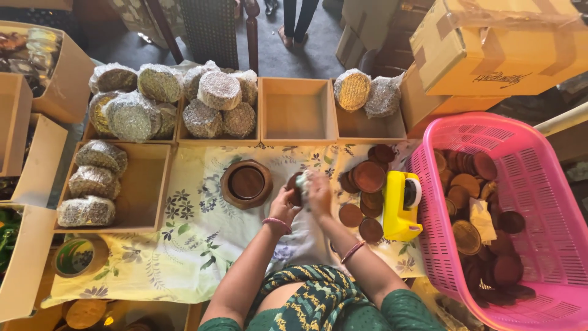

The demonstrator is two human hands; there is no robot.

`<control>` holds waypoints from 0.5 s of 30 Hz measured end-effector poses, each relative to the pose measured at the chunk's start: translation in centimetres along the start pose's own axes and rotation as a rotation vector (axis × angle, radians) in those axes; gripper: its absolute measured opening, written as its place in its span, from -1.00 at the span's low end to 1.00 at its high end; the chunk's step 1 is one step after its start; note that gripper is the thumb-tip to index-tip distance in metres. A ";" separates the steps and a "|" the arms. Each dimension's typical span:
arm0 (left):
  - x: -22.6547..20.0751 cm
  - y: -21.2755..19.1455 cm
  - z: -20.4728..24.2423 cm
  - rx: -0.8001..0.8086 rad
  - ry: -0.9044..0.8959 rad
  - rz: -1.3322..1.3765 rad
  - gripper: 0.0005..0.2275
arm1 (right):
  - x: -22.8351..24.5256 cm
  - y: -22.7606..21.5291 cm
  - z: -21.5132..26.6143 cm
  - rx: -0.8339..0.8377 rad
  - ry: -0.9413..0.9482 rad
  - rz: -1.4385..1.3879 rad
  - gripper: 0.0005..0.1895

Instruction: Cleaning clay lamps with a cloth and stacking them.

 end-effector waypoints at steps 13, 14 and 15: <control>-2.5 4.8 1.3 0.126 0.005 0.091 -0.49 | 9.3 3.0 2.3 -0.023 -0.523 0.676 -0.38; -1.1 2.9 0.1 0.074 0.015 0.029 -0.53 | 8.9 2.4 2.0 0.009 -0.458 0.554 -0.38; -0.7 2.6 -0.1 0.076 0.013 0.030 -0.53 | 8.4 2.2 2.9 0.006 -0.457 0.556 -0.38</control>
Point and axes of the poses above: each hand's wrist, its own z-axis away from the middle knuckle, its own y-axis out of the palm, x = y × z, the point moved 10 cm from there along -z, towards the middle knuckle, and after that the axes turned 8 degrees about y, right-handed, at the moved point
